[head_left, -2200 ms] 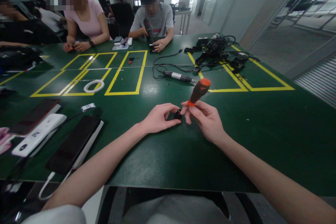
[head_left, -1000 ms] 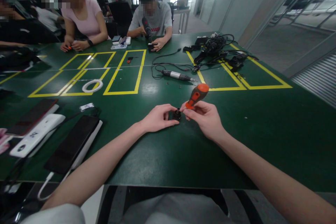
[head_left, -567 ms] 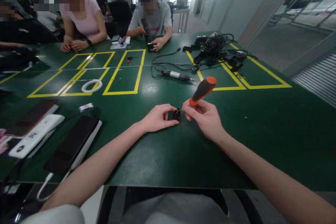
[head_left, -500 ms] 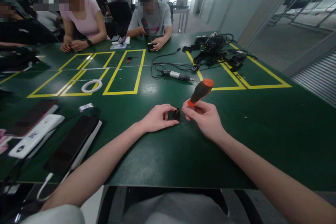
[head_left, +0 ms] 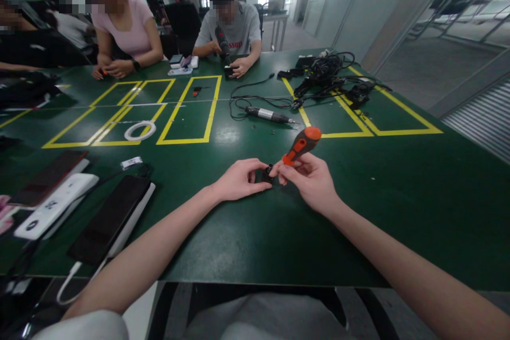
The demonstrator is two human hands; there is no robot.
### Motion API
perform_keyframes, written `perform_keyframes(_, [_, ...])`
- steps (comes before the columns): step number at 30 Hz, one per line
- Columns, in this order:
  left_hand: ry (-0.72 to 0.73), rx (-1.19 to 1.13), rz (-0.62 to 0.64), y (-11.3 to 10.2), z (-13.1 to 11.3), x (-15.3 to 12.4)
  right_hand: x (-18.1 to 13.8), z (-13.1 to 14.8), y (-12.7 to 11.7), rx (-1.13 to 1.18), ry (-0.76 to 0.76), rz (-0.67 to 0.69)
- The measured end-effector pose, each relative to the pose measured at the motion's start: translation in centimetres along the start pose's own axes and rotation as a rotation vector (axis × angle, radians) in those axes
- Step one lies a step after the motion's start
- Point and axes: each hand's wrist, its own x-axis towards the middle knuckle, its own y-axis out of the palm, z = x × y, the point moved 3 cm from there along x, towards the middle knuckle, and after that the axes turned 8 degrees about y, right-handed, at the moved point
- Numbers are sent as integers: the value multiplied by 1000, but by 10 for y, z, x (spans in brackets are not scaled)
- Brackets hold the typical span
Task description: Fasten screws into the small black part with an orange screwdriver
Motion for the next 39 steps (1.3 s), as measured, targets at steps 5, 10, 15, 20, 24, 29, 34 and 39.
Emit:
perform_keyframes(5, [2, -11, -2, 0, 1, -1, 1, 2, -2, -38, -23, -29])
perform_keyframes(10, [12, -10, -9, 0, 2, -1, 2, 0, -1, -21, -17, 14])
perform_keyframes(15, [22, -9, -8, 1, 1, 0, 2, 0, -1, 10, -3, -11])
perform_keyframes(20, [-2, -12, -6, 0, 2, 0, 3, -1, -4, -21, 6, -57])
perform_keyframes(24, [-5, -3, 0, 1, 2, -1, 4, -3, -5, 7, 12, -32])
perform_keyframes(29, [8, 4, -6, 1, 1, -1, 3, -2, -2, 47, 12, -6])
perform_keyframes(34, [-9, 1, 3, 0, 0, 0, 2, 0, -4, -22, 23, -25])
perform_keyframes(39, [-13, -4, 0, 1, 1, 0, 3, -2, -4, -7, 25, 0])
